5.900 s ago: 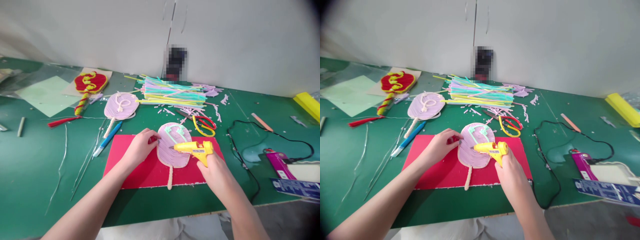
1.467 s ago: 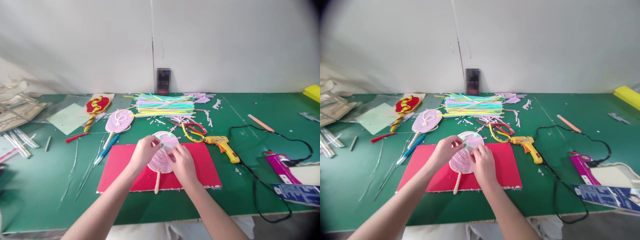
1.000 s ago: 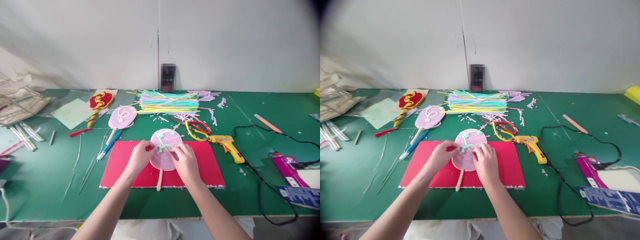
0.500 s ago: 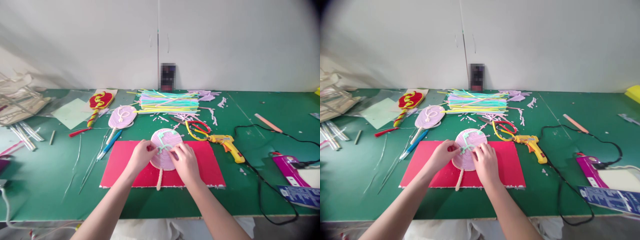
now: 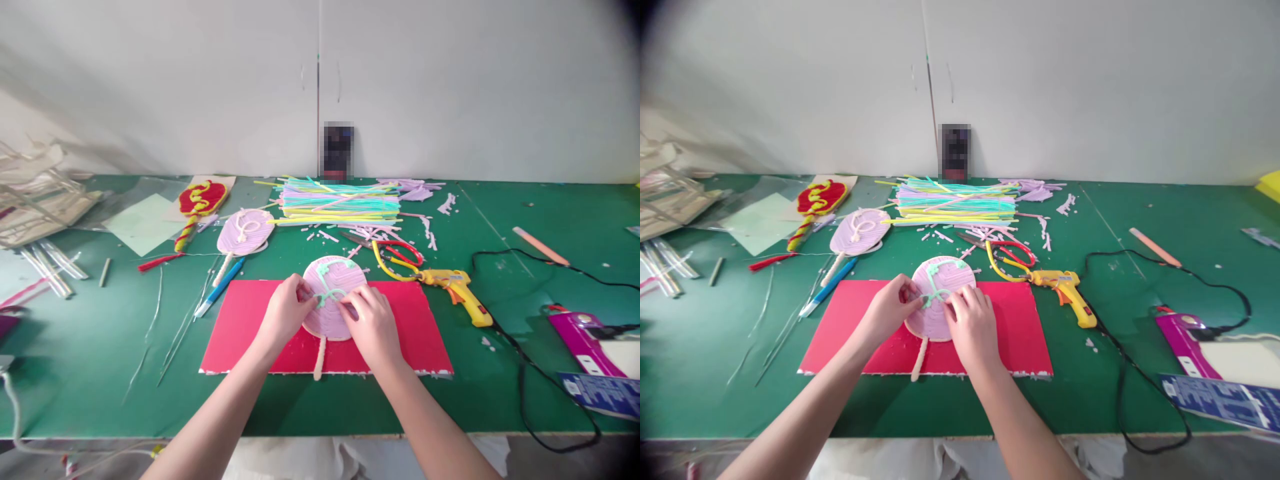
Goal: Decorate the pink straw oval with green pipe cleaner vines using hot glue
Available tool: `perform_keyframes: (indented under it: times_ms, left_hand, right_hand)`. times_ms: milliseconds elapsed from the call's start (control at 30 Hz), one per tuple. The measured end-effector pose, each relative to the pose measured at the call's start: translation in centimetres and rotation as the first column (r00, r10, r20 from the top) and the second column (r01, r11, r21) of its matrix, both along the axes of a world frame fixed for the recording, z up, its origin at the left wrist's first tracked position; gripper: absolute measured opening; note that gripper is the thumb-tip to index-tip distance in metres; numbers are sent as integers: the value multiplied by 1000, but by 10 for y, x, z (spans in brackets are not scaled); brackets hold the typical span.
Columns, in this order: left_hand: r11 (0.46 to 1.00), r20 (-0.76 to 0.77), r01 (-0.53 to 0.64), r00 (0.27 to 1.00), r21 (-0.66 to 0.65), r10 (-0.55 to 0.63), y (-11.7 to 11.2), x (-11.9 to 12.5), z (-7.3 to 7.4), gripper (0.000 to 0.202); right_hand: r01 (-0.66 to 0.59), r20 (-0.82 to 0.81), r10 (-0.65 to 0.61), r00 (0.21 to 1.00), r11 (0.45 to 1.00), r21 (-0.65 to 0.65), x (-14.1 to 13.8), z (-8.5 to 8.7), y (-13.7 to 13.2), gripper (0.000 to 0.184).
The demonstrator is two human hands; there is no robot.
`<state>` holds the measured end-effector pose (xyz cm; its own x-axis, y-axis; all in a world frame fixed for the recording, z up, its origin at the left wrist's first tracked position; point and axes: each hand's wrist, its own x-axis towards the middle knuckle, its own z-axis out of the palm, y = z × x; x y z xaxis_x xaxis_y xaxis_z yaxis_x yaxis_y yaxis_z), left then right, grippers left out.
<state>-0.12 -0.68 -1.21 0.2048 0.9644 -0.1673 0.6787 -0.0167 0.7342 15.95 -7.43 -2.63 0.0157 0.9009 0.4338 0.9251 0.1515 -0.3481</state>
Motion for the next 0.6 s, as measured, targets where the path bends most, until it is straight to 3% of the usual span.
perform_keyframes:
  times_ms: [233,333,467,600]
  left_hand:
    - [1000,-29,16,999,7,-16,2,-1,-2,11]
    - [1000,-23,22,999,11,-22,3,-1,-3,11]
    - [999,-16,34,999,3,-34,6,-1,-4,12]
    - [999,-12,46,999,-20,-47,6,-2,-2,13]
  right_hand:
    - [-8,-78,11,997,999,36,2,3,-3,9]
    - [-86,-50,90,995,993,87,1,6,-5,13]
    - [-229,33,227,973,972,58,-4,8,-7,22]
    - [-246,60,244,968,969,31,-6,8,-7,25]
